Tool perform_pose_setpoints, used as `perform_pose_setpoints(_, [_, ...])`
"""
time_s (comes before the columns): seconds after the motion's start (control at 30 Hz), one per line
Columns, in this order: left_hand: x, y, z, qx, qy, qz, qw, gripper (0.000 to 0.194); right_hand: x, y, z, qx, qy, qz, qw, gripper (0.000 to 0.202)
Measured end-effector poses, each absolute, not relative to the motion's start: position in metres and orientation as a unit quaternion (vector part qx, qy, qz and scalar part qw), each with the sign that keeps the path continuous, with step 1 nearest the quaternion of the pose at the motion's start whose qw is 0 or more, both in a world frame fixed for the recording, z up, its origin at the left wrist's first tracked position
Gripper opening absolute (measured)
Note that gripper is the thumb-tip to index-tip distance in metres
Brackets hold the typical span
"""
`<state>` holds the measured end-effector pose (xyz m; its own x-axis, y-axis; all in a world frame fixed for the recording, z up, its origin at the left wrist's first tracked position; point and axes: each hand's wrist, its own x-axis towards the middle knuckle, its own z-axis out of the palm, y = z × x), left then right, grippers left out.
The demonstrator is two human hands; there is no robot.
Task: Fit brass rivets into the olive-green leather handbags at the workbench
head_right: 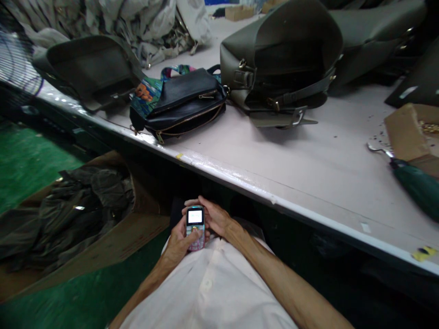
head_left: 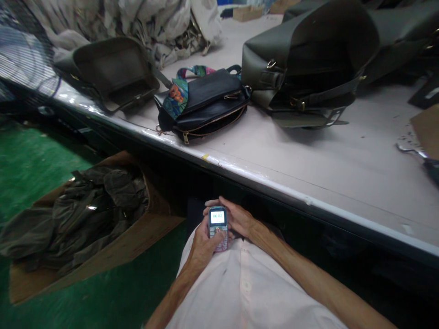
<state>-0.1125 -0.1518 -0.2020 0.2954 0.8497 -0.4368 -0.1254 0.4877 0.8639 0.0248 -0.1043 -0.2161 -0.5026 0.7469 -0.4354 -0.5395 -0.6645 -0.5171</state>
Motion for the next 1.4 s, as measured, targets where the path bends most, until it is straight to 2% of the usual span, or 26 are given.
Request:
perform_pose_setpoints(0.3, [-0.1114, -0.1516, -0.2009, 0.368, 0.48, 0.34, 0.72, 0.057, 0.0242, -0.1039, -0.2157, -0.327, -0.154, 0.855, 0.373, 0.041])
perform_pose_setpoints(0.5, [-0.1124, -0.1521, -0.2031, 0.366, 0.477, 0.347, 0.72, 0.052, 0.0242, -0.1033, -0.2167, -0.327, -0.157, 0.853, 0.376, 0.04])
perform_pose_setpoints(1.4, [-0.1137, -0.1525, -0.2053, 0.364, 0.48, 0.351, 0.716, 0.063, 0.0239, -0.1035, -0.2164, -0.321, -0.151, 0.855, 0.379, 0.04])
